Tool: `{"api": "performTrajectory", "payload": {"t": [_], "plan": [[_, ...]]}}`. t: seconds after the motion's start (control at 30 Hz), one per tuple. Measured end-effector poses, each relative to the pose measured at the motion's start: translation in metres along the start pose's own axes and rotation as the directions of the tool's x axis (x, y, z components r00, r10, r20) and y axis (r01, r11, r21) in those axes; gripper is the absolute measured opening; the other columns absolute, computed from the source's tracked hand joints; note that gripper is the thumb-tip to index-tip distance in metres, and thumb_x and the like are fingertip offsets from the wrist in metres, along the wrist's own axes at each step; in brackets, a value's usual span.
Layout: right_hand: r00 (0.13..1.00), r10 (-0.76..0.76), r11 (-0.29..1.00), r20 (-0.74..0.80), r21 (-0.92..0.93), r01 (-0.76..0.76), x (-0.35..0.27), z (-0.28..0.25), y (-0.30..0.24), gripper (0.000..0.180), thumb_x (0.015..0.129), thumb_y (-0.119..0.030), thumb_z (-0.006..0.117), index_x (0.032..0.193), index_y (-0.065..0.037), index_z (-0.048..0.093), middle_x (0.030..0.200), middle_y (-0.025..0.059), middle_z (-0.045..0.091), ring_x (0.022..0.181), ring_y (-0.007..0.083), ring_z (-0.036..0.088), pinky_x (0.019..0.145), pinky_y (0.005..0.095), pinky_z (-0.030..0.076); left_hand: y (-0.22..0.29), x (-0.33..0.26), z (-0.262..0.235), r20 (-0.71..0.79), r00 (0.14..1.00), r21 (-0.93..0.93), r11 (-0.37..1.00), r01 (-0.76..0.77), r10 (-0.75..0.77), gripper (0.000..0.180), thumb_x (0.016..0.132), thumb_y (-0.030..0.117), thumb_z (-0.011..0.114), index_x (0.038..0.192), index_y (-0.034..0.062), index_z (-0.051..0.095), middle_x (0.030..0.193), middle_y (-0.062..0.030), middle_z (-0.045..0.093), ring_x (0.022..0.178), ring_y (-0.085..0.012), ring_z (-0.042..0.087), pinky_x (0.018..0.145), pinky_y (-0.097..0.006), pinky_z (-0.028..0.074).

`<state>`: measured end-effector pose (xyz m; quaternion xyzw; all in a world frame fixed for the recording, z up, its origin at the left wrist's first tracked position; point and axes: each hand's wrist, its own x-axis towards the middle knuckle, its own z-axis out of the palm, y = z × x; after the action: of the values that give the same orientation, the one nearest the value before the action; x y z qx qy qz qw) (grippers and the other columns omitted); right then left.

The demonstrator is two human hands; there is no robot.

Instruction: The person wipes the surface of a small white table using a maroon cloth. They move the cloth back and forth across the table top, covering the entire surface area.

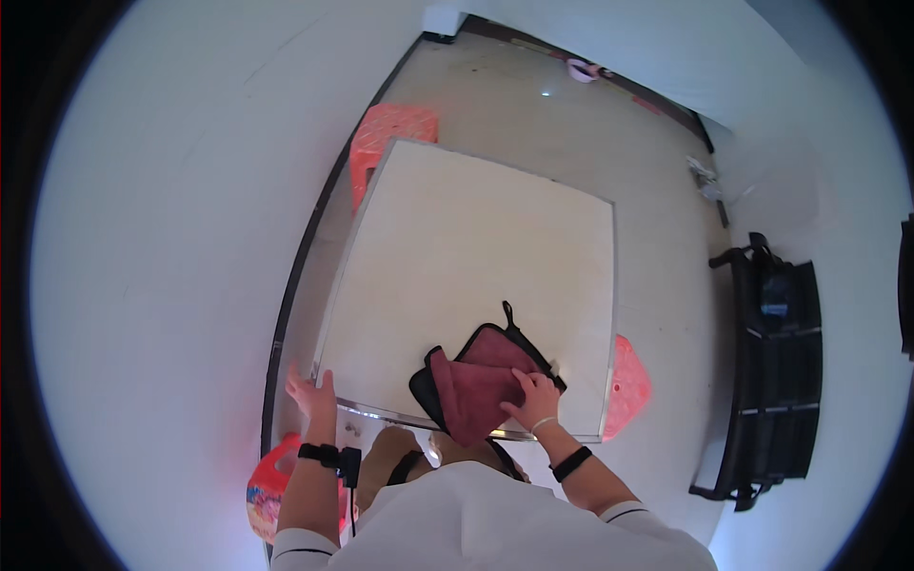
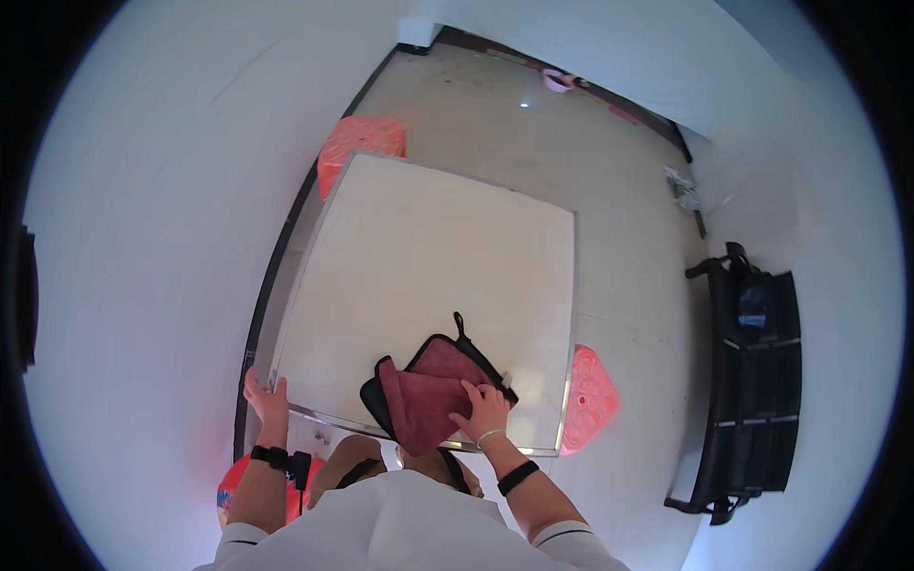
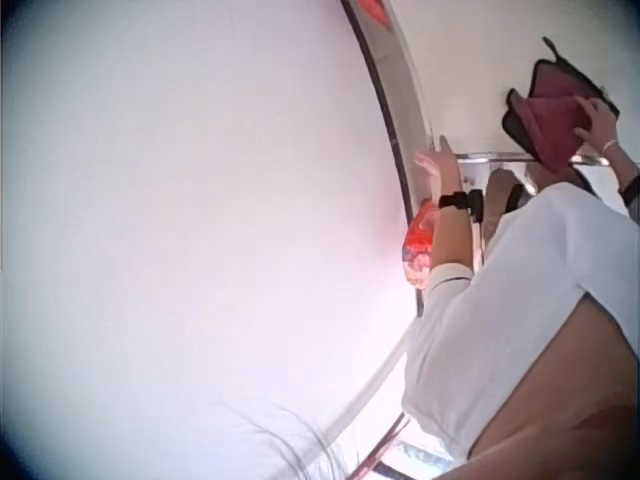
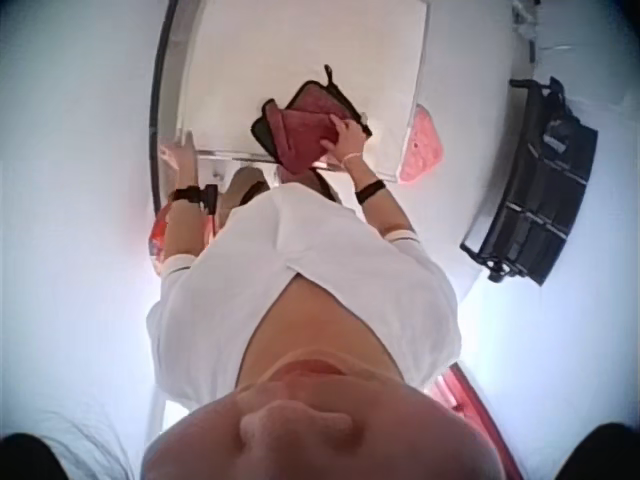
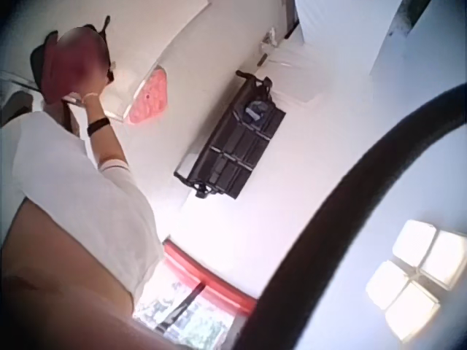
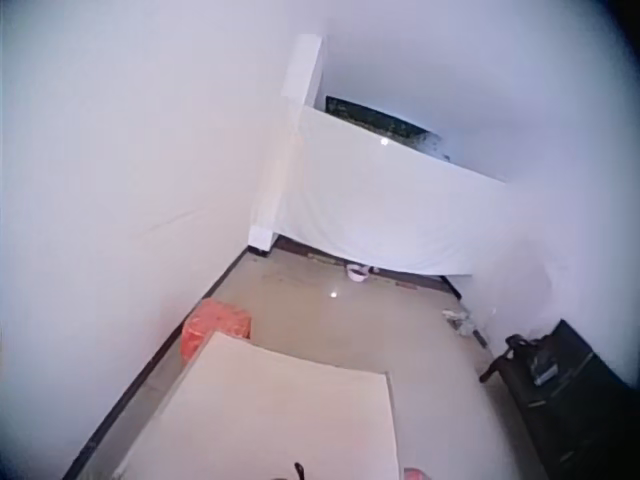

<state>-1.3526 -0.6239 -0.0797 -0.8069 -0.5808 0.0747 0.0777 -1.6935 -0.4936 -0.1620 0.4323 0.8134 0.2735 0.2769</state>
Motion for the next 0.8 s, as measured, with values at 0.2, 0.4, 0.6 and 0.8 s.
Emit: {"api": "performTrajectory", "payload": {"t": [0.2, 0.4, 0.6, 0.8], "plan": [[0.974, -0.025, 0.999, 0.226, 0.04, 0.016, 0.027, -0.003, -0.005, 0.034, 0.067, -0.024, 0.067, 0.097, -0.01, 0.058, 0.096, 0.0122, 0.05, 0.085, 0.0274, 0.051, 0.073, 0.0345, 0.043, 0.03, -0.003, 0.011, 0.754, 0.508, -0.344, 0.909, -0.236, 0.417, 0.054, 0.07, 0.02, 0.068, 0.118, 0.0067, 0.044, 0.098, -0.0132, 0.055, 0.082, -0.0189, 0.056, 0.07, -0.031, 0.047], [0.979, -0.206, 0.626, 0.006, 0.769, 0.126, 0.028, -0.046, -0.082, 0.022, 0.075, -0.016, 0.061, 0.09, -0.002, 0.054, 0.104, 0.011, 0.049, 0.094, 0.0213, 0.049, 0.079, 0.032, 0.042, 0.086, -0.038, -0.016, 0.912, 0.299, -0.31, 0.949, 0.049, 0.282, 0.064, 0.075, 0.026, 0.066, 0.127, 0.0047, 0.035, 0.108, -0.013, 0.052, 0.097, -0.0186, 0.053, 0.079, -0.03, 0.045], [0.966, -0.025, 0.346, 0.258, 0.909, -0.234, 0.02, -0.045, -0.103, 0.028, 0.079, -0.015, 0.058, 0.104, -0.003, 0.053, 0.093, 0.0016, 0.057, 0.086, 0.0101, 0.05, 0.078, 0.024, 0.041, 0.095, -0.024, -0.013, 0.882, 0.15, -0.467, 0.872, 0.144, 0.448, 0.037, 0.083, 0.02, 0.056, 0.114, 0.0017, 0.047, 0.09, -0.0056, 0.055, 0.081, -0.0121, 0.054, 0.074, -0.025, 0.045], [0.993, -0.085, 0.551, -0.076, 0.827, 0.111, 0.026, -0.071, -0.114, 0.028, 0.074, -0.012, 0.061, 0.102, -0.008, 0.059, 0.095, 0.0036, 0.059, 0.088, 0.0139, 0.052, 0.078, 0.0254, 0.042, 0.129, -0.006, -0.031, 0.806, 0.258, -0.59, 0.755, 0.285, 0.532, 0.016, 0.084, 0.013, 0.053, 0.096, 0.0032, 0.053, 0.079, -0.0008, 0.055, 0.072, -0.0096, 0.052, 0.07, -0.023, 0.044]]}}
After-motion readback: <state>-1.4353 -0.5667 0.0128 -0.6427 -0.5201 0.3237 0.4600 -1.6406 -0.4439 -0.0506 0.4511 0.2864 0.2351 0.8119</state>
